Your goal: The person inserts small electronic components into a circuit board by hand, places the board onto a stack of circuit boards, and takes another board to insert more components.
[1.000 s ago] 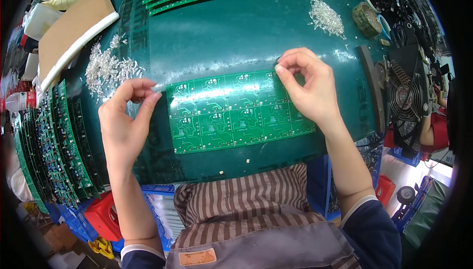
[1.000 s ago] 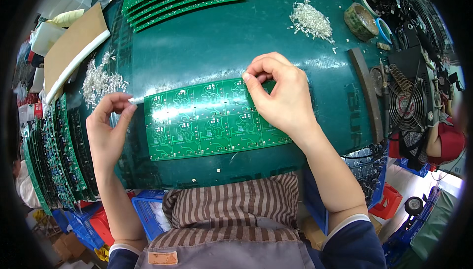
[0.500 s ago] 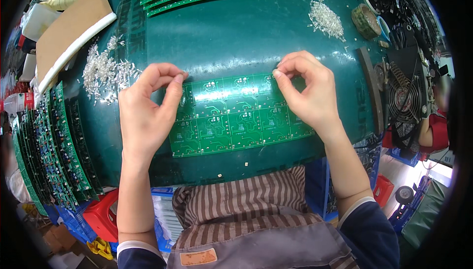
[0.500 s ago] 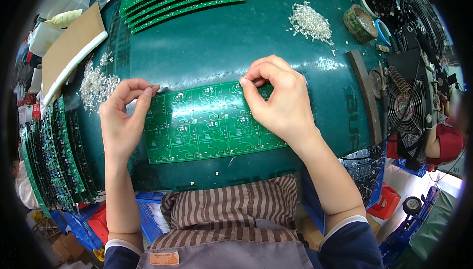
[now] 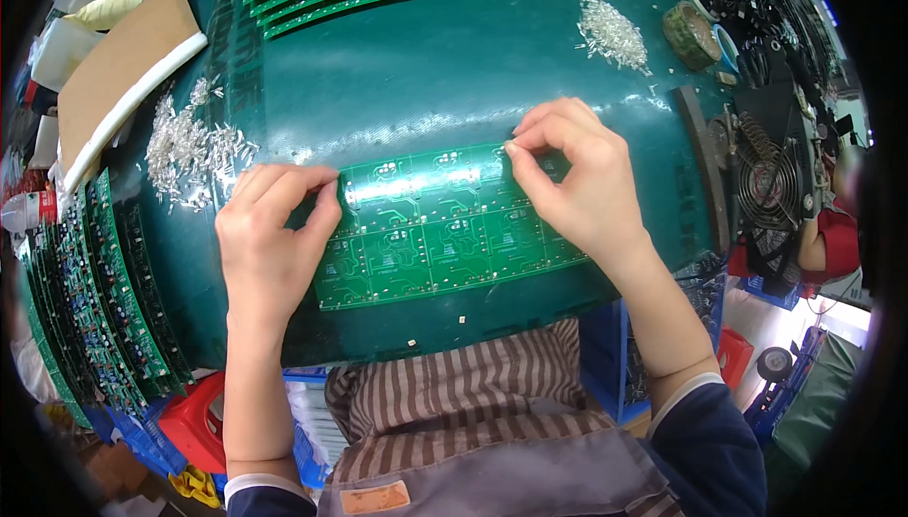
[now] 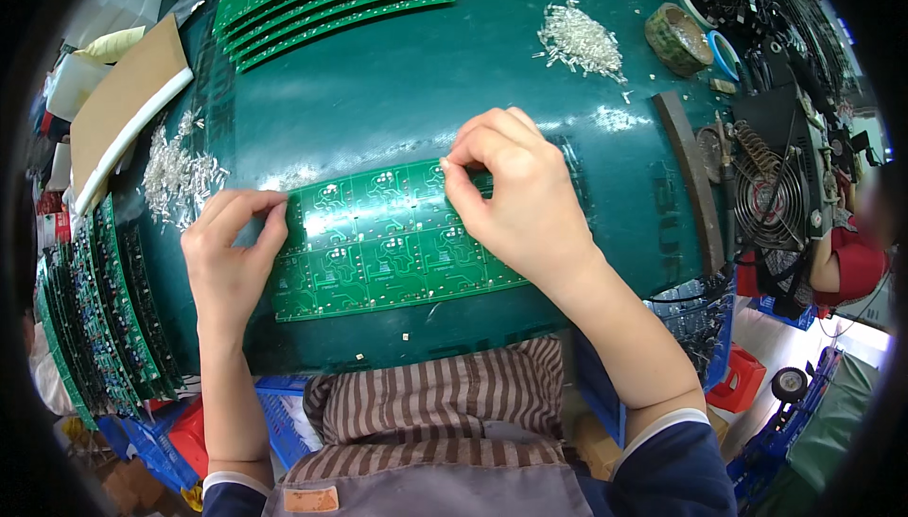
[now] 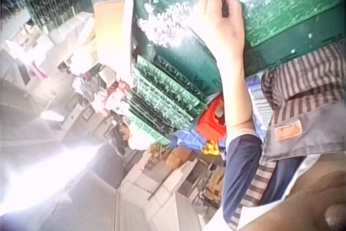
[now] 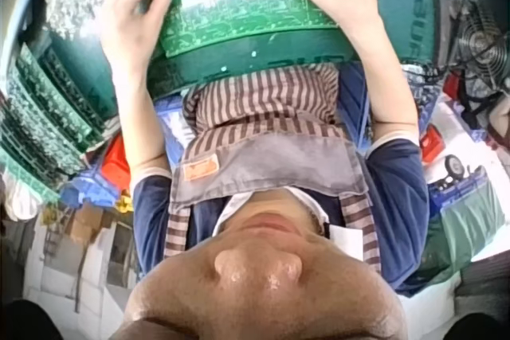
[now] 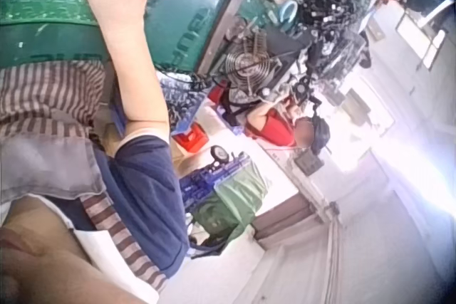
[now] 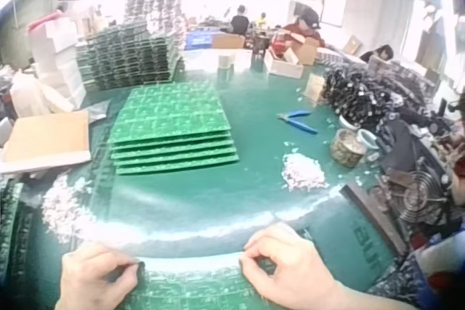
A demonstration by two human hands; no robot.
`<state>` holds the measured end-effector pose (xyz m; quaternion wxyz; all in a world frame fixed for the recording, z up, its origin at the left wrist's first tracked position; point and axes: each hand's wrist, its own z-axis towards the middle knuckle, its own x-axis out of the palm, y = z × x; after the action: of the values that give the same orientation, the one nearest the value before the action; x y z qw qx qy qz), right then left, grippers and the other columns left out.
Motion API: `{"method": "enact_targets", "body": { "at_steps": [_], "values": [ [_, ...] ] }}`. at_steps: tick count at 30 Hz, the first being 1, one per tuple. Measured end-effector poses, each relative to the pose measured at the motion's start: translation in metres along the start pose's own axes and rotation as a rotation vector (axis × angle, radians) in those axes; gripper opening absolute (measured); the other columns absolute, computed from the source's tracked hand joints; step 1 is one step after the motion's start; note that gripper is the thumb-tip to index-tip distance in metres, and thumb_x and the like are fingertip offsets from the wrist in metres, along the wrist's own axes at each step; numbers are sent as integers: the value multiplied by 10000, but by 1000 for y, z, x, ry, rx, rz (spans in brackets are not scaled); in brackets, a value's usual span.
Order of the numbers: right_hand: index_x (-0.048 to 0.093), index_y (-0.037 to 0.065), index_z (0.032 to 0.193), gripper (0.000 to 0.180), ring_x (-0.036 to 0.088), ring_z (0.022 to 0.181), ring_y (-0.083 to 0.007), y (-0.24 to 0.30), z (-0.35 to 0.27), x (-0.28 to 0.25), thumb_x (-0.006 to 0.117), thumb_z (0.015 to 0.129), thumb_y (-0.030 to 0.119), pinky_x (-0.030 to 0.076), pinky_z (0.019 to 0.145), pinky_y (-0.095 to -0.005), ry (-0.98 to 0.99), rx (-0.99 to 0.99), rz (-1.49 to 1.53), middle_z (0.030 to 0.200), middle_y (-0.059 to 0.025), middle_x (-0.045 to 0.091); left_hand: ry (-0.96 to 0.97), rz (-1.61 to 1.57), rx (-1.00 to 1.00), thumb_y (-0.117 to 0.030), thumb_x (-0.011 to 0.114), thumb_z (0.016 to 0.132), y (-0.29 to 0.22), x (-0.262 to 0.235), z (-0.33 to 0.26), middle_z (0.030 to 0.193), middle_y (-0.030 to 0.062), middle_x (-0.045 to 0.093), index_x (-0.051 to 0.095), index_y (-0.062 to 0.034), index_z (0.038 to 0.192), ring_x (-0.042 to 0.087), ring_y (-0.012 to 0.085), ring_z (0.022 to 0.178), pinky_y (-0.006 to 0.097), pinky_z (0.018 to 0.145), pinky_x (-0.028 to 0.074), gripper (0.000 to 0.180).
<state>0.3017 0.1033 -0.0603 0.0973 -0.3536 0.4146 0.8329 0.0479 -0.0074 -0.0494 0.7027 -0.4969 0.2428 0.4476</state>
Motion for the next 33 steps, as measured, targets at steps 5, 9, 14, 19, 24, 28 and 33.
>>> {"method": "enact_targets", "body": {
  "at_steps": [5, 9, 14, 19, 24, 28, 33],
  "values": [
    [719, 4, 871, 90, 671, 726, -262, -6, 14, -19, 752, 791, 30, 551, 693, -350, 168, 190, 102, 888, -120, 699, 10, -12, -99, 3, 755, 772, 1, -5, -4, 797, 95, 691, 723, -28, 889, 666, 231, 748, 323, 693, 511, 125],
    [740, 54, 934, 112, 667, 767, -281, -54, 44, -45, 741, 838, 112, 542, 725, -358, -95, 143, -326, 899, -118, 703, 13, -84, -129, 21, 725, 812, 2, -5, -2, 843, 104, 700, 718, 2, 916, 676, 208, 772, 299, 721, 515, 105],
    [711, 58, 926, 112, 642, 883, -281, -98, 62, -41, 738, 846, 131, 518, 789, -382, 1, 72, -314, 906, -94, 679, 52, -147, -181, 31, 697, 842, 5, -6, 0, 880, 106, 696, 702, 32, 930, 664, 169, 786, 274, 739, 510, 88],
    [594, 15, 910, 98, 607, 901, -334, -84, 51, -33, 675, 876, 60, 480, 795, -418, -38, -13, -380, 899, -138, 629, 89, -195, -211, 26, 690, 851, 12, -5, 0, 876, 93, 693, 697, 32, 939, 648, 153, 779, 269, 730, 506, 88],
    [587, 2, 955, 64, 531, 686, -155, -43, 39, -47, 621, 936, 52, 462, 687, -290, 93, 305, -91, 796, -70, 602, 123, -193, -229, 17, 694, 852, 14, -8, 0, 886, 93, 702, 703, 28, 940, 651, 155, 791, 273, 735, 507, 89],
    [597, -19, 952, 48, 521, 712, -124, -38, 19, -55, 595, 939, 28, 456, 698, -271, 112, 241, -7, 796, -56, 600, 100, -156, -186, -2, 728, 828, 14, -8, 1, 872, 99, 706, 720, 4, 927, 685, 209, 785, 303, 734, 527, 99],
    [623, -24, 958, 62, 595, 751, -163, -33, -5, -49, 602, 900, -21, 472, 718, -286, 101, 191, -50, 831, -93, 635, 106, -166, -178, -1, 735, 825, 15, -7, 2, 874, 95, 708, 723, 1, 925, 683, 205, 785, 301, 729, 525, 100]
  ]
}}
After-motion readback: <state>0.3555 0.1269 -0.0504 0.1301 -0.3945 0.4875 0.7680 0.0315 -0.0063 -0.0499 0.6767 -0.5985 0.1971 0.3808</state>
